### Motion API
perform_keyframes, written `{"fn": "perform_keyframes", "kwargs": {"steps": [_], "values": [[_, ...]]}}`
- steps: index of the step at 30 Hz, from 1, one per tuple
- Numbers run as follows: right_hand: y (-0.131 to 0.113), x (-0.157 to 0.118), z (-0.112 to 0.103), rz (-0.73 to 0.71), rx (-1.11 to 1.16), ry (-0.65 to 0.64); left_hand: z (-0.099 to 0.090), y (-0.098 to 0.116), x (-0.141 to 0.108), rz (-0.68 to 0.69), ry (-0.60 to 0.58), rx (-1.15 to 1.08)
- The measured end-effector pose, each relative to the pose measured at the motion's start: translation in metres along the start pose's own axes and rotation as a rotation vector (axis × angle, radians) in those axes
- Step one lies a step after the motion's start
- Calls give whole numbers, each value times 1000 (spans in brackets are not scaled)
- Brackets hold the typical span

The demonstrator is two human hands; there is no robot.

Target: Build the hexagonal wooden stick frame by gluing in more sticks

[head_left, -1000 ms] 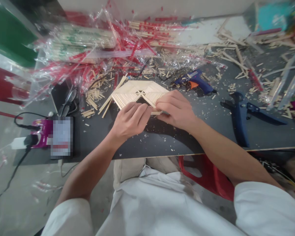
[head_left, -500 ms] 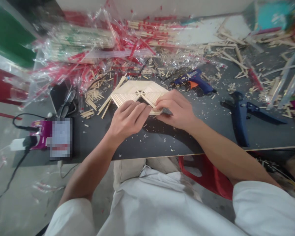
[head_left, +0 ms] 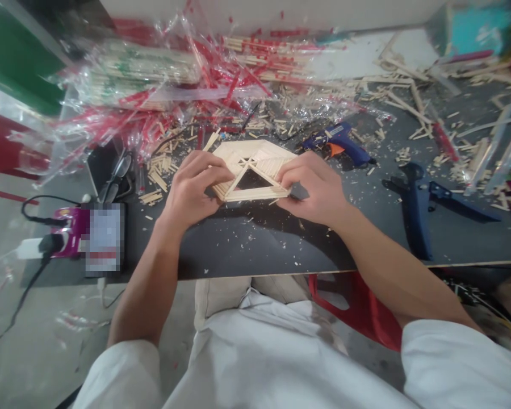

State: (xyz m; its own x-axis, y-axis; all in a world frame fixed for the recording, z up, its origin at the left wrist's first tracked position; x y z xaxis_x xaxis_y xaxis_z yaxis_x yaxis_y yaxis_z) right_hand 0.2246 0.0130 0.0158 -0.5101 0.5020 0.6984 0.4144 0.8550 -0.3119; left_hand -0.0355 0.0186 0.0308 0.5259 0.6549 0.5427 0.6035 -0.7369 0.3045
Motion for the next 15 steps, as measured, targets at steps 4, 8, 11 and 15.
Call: {"fn": "perform_keyframes", "kwargs": {"steps": [4, 8, 11, 15], "values": [[-2, 2, -4, -37, -41, 36, -1, 10, 1, 85, 73, 1], [-4, 1, -2, -26, -72, 63, 2, 14, -1, 87, 102, 106], [-5, 0, 2, -44, -146, 91, 5, 16, -2, 106, 89, 124], [-7, -1, 5, -113, -246, 122, 8, 20, 0, 138, 30, 160]]}}
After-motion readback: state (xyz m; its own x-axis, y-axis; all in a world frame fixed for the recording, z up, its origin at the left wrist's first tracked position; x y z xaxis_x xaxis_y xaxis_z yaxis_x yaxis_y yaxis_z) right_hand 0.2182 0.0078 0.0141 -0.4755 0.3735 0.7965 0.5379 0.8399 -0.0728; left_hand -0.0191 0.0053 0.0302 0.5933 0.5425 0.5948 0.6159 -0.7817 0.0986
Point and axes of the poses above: each hand's wrist, its own x-axis towards the middle knuckle, its own z-axis out of the palm, y = z × x, the point moved 3 cm from there along x, towards the middle knuckle, and after that the axes turned 5 degrees about -y, right-handed, at the moved point
